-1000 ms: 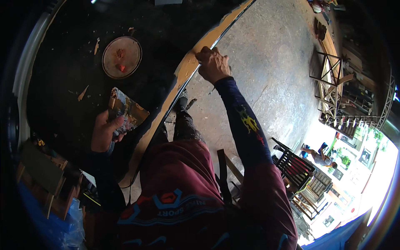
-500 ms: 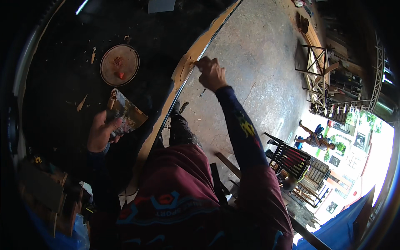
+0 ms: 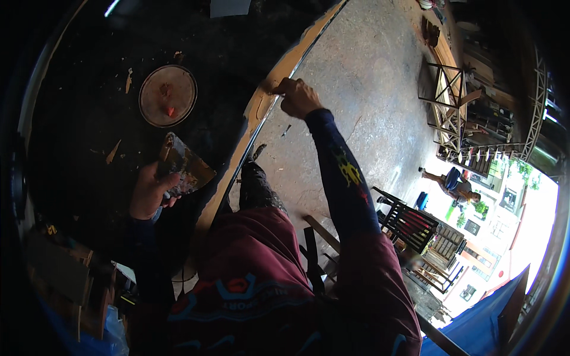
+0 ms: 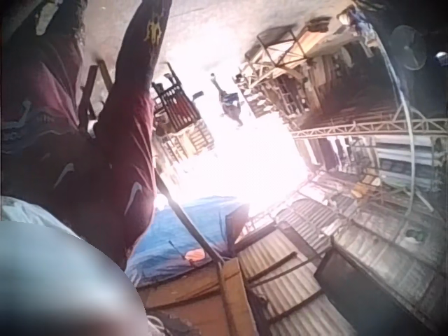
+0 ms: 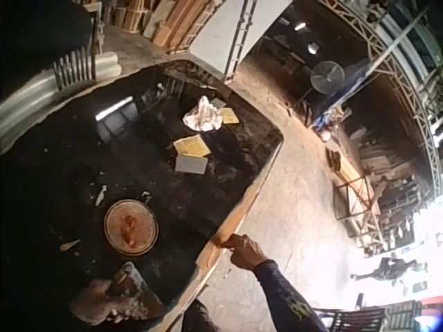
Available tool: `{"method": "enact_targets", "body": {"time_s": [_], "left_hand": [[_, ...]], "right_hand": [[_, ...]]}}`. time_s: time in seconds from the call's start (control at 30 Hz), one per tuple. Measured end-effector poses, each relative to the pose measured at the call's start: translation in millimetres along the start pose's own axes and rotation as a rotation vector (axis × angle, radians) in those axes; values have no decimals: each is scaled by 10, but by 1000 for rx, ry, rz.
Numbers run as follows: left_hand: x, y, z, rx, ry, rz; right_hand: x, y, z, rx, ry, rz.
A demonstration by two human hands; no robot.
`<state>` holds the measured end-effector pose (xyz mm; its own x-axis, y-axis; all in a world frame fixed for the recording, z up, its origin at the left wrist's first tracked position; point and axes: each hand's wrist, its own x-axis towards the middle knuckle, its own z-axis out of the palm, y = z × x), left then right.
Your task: Repairing the edge of a wooden board by applying wood filler and sanding it smooth.
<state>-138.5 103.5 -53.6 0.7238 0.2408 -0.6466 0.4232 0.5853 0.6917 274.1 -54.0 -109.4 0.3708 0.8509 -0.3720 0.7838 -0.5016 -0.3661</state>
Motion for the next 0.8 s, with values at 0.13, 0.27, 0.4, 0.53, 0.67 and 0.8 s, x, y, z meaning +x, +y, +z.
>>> {"method": "enact_targets", "body": {"time_s": [0.13, 0.27, 0.4, 0.53, 0.67, 0.8], "left_hand": [[29, 63, -12, 10, -3, 20], [35, 96, -65, 10, 7, 21], [3, 101, -138, -1, 20, 14], [-21, 68, -130, 6, 17, -7], [11, 213, -26, 40, -21, 23], [-60, 42, -106, 15, 6, 47]], "right_hand": [[-145, -105, 16, -27, -17, -96], [48, 161, -147, 6, 72, -36], [73, 69, -124, -13, 38, 20], [-208, -344, 16, -31, -90, 0], [-114, 102, -53, -5, 93, -13], [99, -12, -158, -46, 22, -18]]}}
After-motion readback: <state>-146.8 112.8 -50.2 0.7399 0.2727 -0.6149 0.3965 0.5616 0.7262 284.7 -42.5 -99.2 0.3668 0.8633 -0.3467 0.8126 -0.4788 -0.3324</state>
